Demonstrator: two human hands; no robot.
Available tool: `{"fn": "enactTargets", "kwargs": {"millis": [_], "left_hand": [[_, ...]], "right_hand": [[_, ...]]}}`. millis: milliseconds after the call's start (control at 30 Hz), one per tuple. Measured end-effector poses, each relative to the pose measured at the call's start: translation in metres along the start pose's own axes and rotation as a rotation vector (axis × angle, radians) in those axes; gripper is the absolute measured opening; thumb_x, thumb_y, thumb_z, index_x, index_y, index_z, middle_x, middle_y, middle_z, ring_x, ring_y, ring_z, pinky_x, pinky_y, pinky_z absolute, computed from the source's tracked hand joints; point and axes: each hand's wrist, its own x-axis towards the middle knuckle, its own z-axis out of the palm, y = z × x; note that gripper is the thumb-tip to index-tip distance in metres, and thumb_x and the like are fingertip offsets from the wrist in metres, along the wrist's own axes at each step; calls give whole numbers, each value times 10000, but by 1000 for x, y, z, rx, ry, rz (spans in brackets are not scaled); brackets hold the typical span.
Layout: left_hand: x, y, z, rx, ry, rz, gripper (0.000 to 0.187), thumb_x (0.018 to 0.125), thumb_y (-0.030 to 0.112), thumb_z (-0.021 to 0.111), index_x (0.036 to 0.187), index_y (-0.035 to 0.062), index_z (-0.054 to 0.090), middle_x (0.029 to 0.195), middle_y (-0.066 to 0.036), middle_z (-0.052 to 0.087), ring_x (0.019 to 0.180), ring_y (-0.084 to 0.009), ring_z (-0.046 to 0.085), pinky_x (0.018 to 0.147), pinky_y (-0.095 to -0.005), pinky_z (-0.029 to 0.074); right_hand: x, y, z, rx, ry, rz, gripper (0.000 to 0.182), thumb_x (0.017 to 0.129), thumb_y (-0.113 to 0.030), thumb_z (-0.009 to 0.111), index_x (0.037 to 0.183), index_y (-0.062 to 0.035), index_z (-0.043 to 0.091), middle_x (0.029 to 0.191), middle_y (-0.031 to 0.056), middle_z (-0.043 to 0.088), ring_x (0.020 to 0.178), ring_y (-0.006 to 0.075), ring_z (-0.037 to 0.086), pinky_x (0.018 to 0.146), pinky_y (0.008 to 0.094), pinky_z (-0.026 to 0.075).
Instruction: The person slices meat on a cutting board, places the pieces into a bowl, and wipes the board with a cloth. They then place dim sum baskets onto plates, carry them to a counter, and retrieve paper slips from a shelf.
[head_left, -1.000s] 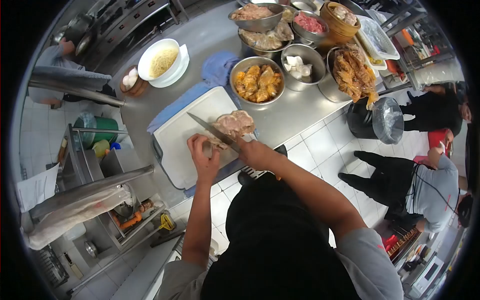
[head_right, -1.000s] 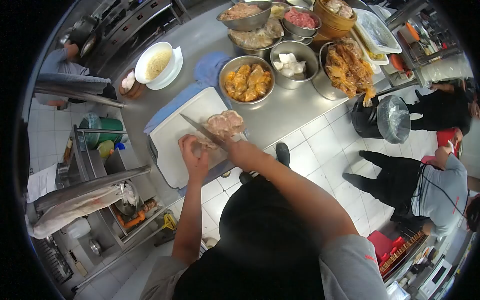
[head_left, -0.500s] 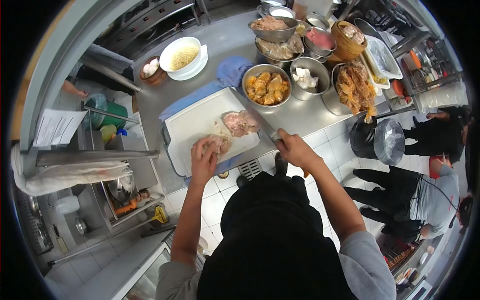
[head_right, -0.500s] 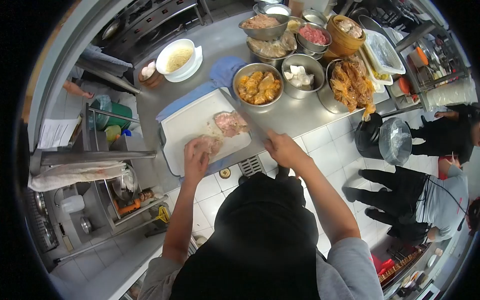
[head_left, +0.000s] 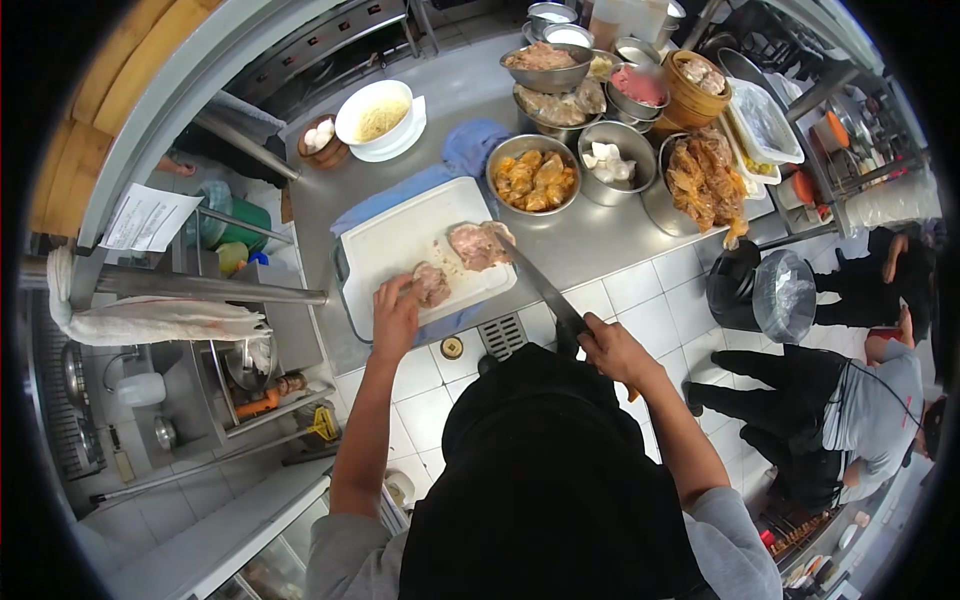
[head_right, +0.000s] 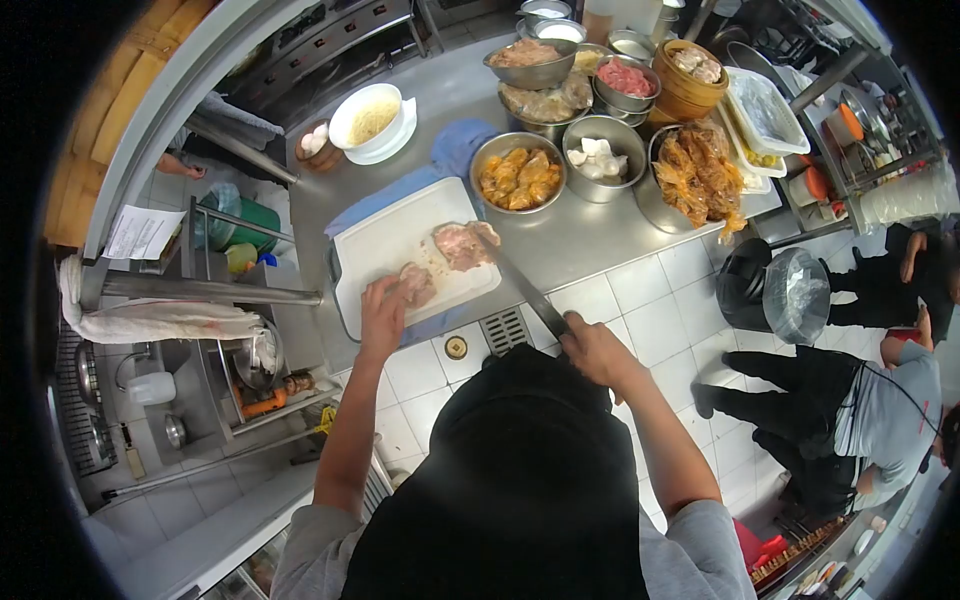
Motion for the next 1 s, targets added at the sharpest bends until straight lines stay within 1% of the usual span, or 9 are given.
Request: {"fn": "enactTargets", "kwargs": {"millis": [133,200,433,500,633,700,733,900,1000], "left_hand": [[11,2,1,-56,-15,-84,447,773,29,664,1215,13,600,1179,-162,569,1105,-333,527,927,-431,434],[25,17,4,-288,-1,-506,478,783,112,704,1219,-35,574,1165,-192,583,1114,-327,532,914,-423,442],[49,14,18,-172,-120,-649,470,743,203,766,1113,-48,621,1016,-199,638,908,-303,627,799,-405,509],[47,-1,26,-457,-222,-794,442,732,192,769,1080,-46,638,990,-192,652,838,-300,651,755,-414,531],[54,7,15,-460,-152,-857,445,750,183,761,1110,-43,628,1050,-224,643,957,-330,633,833,-428,514],[64,24,20,-19,138,-539,440,776,174,747,1141,-36,619,1105,-241,611,1059,-364,582,907,-441,481],[74,26,29,-96,53,-452,449,794,167,734,1177,-29,605,1146,-245,574,1108,-387,536,946,-453,451],[109,36,59,-178,-157,-484,446,754,146,759,1154,9,614,999,-201,607,1003,-356,586,888,-422,484],[104,20,69,-519,-156,-637,412,716,96,777,1083,17,609,883,-145,618,839,-287,615,790,-372,505]], "right_hand": [[-4,8,-7,6,2,-16,281,958,-198,496,1170,-16,458,750,268,638,761,464,631,703,524,499],[-6,11,-10,-15,16,-43,291,955,-197,499,1180,-16,457,767,280,638,780,475,626,712,533,495],[-7,31,-26,-64,-44,-68,289,953,-212,502,1153,-9,457,796,295,636,828,485,617,749,544,488],[-5,38,-32,-61,-56,-81,289,951,-216,504,1147,-8,458,795,294,636,827,483,617,750,543,489],[-5,50,-46,-99,-70,-127,300,947,-223,512,1153,-10,464,789,291,635,818,482,617,743,546,489],[-6,55,-54,-129,-84,-124,303,946,-222,514,1159,-11,467,788,291,635,815,482,617,739,547,489],[-7,59,-58,-157,-72,-141,308,946,-224,518,1170,-18,471,785,289,635,805,480,618,732,547,490],[-9,73,-80,-184,-89,-171,335,951,-226,525,1235,-54,477,781,284,636,773,476,619,710,550,492],[-10,75,-87,-159,-29,-263,188,947,-206,534,965,-29,476,642,226,591,662,450,591,616,503,459]]}}
